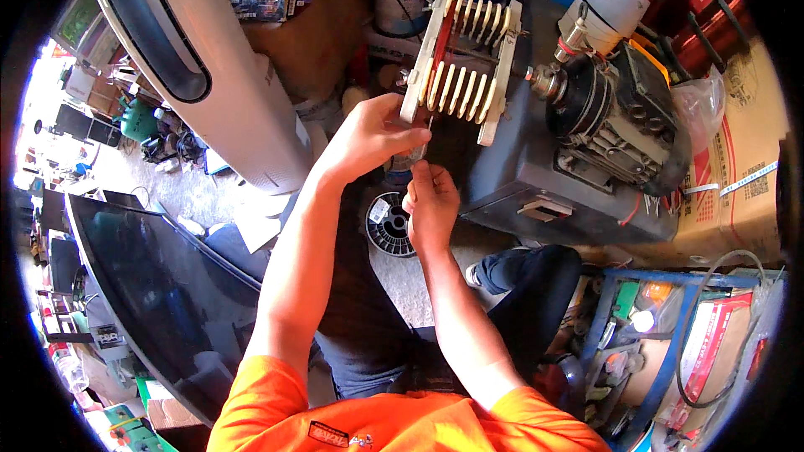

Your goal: The person winds copper wire onto a wooden slatted frame attached to a motor. They manually guide the wire into the slots of the frame as it rotates, ensuring the wire is evenly distributed across the slats.

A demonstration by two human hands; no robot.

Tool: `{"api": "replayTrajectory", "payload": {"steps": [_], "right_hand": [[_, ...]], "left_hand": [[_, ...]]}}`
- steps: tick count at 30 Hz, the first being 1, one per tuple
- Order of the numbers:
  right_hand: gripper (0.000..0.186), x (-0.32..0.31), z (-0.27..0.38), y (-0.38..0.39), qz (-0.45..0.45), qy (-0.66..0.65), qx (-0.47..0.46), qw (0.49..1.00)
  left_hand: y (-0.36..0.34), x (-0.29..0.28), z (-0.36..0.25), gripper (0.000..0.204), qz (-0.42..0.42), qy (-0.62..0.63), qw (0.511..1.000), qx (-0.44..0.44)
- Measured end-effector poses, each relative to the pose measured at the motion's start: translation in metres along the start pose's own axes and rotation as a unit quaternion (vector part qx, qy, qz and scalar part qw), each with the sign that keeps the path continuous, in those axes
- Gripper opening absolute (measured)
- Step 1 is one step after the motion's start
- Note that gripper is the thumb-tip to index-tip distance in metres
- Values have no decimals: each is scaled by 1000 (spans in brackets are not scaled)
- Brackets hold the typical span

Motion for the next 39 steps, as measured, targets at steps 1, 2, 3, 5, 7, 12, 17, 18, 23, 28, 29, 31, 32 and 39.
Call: {"api": "replayTrajectory", "payload": {"steps": [1,2,3,5,7,12,17,18,23,28,29,31,32,39], "right_hand": [[21,0,0,1,-17,7,4,1000],[21,-1,-1,1,-18,12,-1,1000],[22,-2,-1,0,-17,16,-6,1000],[24,-2,-2,0,-21,26,-20,999],[24,0,-3,-1,-30,35,-39,998],[25,5,2,2,-32,46,-62,997],[24,9,9,-2,-35,57,-54,996],[24,9,9,-3,-35,58,-53,996],[23,8,12,-3,-30,61,-55,996],[23,11,16,-2,-42,61,-44,996],[23,11,16,-2,-41,65,-50,996],[24,10,16,-3,-39,71,-63,995],[24,10,15,-3,-39,69,-62,995],[25,5,10,-6,-33,75,-66,994]], "left_hand": [[1,0,1,30,-6,-12,1000,11],[1,1,2,30,-8,-12,1000,13],[0,2,3,30,-11,-13,1000,15],[1,4,0,30,-16,-14,1000,16],[3,4,-6,30,-17,-15,1000,15],[15,12,8,27,105,-129,986,20],[11,20,11,38,99,-167,981,-23],[10,20,12,38,94,-162,982,-24],[9,22,14,40,67,-163,984,-19],[8,24,14,39,50,-179,983,-2],[7,24,15,39,49,-179,983,-1],[6,24,17,40,52,-191,980,10],[6,24,17,41,54,-196,979,15],[6,24,14,40,56,-210,976,6]]}}
Point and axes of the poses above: each hand's wrist, its own y-axis away from the middle knuckle, its own x-axis out of the palm, z = x × y, the point moved 1 cm from there along -y, towards the middle knuckle, and after that the axes turned 4 degrees about x, right-handed, at the moved point
